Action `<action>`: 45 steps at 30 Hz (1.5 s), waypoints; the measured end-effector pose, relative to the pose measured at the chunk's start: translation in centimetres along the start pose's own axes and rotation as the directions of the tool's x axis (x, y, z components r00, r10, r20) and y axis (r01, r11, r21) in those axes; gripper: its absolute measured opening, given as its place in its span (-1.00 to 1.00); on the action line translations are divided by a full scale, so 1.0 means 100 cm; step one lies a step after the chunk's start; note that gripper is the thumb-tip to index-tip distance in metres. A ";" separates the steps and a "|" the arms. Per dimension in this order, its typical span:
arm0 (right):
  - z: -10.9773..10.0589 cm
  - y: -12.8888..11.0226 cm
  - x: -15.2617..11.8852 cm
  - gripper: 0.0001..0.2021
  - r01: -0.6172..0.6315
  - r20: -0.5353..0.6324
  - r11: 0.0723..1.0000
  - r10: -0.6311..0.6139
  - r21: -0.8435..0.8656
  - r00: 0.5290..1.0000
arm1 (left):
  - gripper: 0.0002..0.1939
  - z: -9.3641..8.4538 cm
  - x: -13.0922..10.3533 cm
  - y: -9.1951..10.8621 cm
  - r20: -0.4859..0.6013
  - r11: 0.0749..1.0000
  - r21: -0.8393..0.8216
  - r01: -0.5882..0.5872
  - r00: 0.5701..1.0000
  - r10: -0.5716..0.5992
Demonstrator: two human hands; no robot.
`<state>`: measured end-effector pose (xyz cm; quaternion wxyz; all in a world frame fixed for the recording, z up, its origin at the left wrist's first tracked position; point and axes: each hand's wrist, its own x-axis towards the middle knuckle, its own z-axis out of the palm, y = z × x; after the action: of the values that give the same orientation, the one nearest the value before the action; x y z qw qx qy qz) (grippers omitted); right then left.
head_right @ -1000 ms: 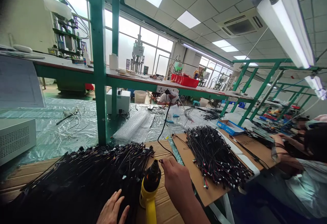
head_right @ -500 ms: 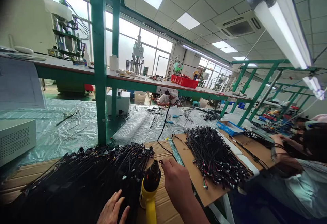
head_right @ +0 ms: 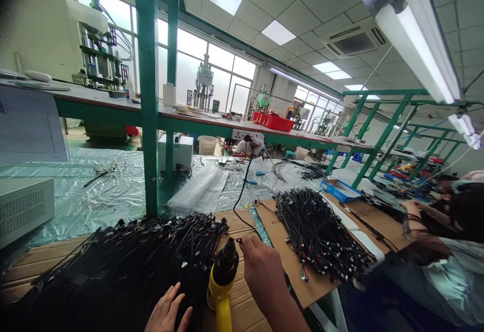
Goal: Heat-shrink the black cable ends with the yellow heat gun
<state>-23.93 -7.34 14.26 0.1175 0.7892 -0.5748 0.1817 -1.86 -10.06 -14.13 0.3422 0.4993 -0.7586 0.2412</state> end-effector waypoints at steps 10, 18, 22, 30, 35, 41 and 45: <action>-0.009 -0.007 -0.002 -0.74 -0.119 0.055 0.942 0.107 0.313 0.993 | -0.56 -0.001 -0.002 0.000 0.002 1.000 -0.002 -0.002 1.000 0.002; -0.001 0.006 0.015 -0.61 -0.535 0.537 0.348 0.100 0.770 0.838 | -0.54 0.000 -0.003 -0.001 0.003 1.000 0.000 -0.004 1.000 0.004; 0.005 0.014 0.016 -0.65 -0.630 0.632 0.138 0.036 0.764 0.774 | -0.54 0.000 -0.002 0.001 0.009 1.000 0.004 0.011 1.000 -0.011; 0.007 0.021 0.020 -0.73 -0.699 0.699 -0.044 -0.015 0.714 0.715 | -0.55 -0.003 -0.002 0.001 0.025 1.000 -0.002 0.014 1.000 -0.014; 0.006 0.016 0.021 -0.73 -0.683 0.684 -0.018 0.015 0.730 0.730 | -0.55 -0.002 0.000 0.002 0.020 1.000 -0.007 0.015 1.000 -0.015; 0.004 0.011 0.020 -0.70 -0.658 0.653 0.104 0.075 0.746 0.753 | -0.56 -0.003 0.000 0.003 0.026 0.999 -0.008 0.032 0.999 -0.032; 0.006 0.008 0.022 -0.68 -0.626 0.616 0.260 0.130 0.735 0.777 | -0.57 -0.003 -0.001 0.002 0.029 0.999 -0.004 0.036 0.999 -0.036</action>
<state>-23.95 -9.73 14.68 -0.5221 0.5643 -0.5591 0.3106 -1.95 -9.71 -14.04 0.3364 0.5154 -0.7550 0.2260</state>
